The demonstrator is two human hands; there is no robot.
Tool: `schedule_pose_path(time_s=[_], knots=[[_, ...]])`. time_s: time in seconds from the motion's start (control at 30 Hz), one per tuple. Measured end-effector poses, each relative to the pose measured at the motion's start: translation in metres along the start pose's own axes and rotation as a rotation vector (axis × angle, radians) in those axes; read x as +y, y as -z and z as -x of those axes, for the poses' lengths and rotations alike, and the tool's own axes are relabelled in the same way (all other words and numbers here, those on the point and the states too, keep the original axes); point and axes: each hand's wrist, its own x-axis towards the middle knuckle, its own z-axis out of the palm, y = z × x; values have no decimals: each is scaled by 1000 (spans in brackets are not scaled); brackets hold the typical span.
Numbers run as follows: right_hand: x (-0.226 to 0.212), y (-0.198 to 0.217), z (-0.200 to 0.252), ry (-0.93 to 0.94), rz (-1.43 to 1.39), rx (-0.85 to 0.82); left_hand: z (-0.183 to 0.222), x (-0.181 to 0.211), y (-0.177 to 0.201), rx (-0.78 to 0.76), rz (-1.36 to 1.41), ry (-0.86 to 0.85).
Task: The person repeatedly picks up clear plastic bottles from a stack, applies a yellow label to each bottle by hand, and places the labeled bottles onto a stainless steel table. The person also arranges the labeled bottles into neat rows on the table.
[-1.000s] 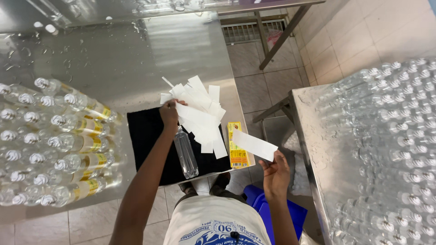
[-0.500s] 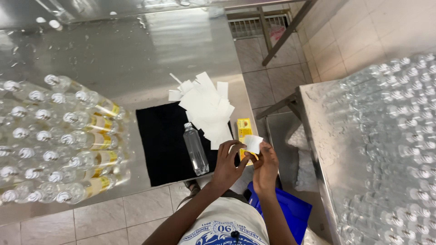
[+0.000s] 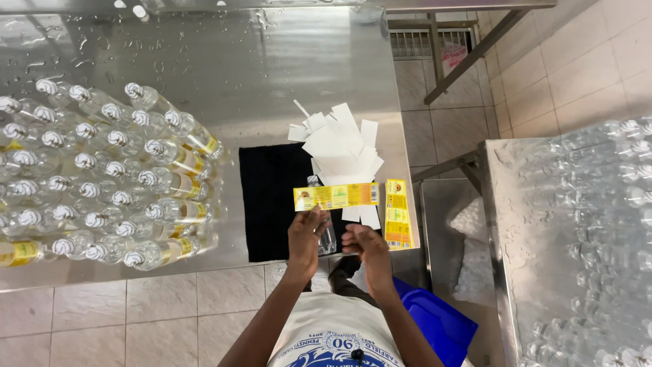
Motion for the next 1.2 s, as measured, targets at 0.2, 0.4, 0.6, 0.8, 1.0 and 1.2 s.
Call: schedule_pose_path(time_s=[0.2, 0.4, 0.6, 0.8, 1.0, 1.2], knots=[[57, -8, -40, -233, -289, -15, 6, -20, 50, -2, -9, 62], [87, 12, -45, -172, -138, 93, 11, -33, 65, 154, -15, 65], [93, 12, -47, -176, -165, 161, 8, -48, 69, 97, 73, 117], [83, 7, -44, -192, -75, 160, 14, -43, 62, 99, 127, 145], [68, 10, -34, -6, -19, 150, 11, -53, 72, 146, 79, 44], [65, 7, -32, -53, -81, 159, 27, -47, 53, 179, 91, 35]])
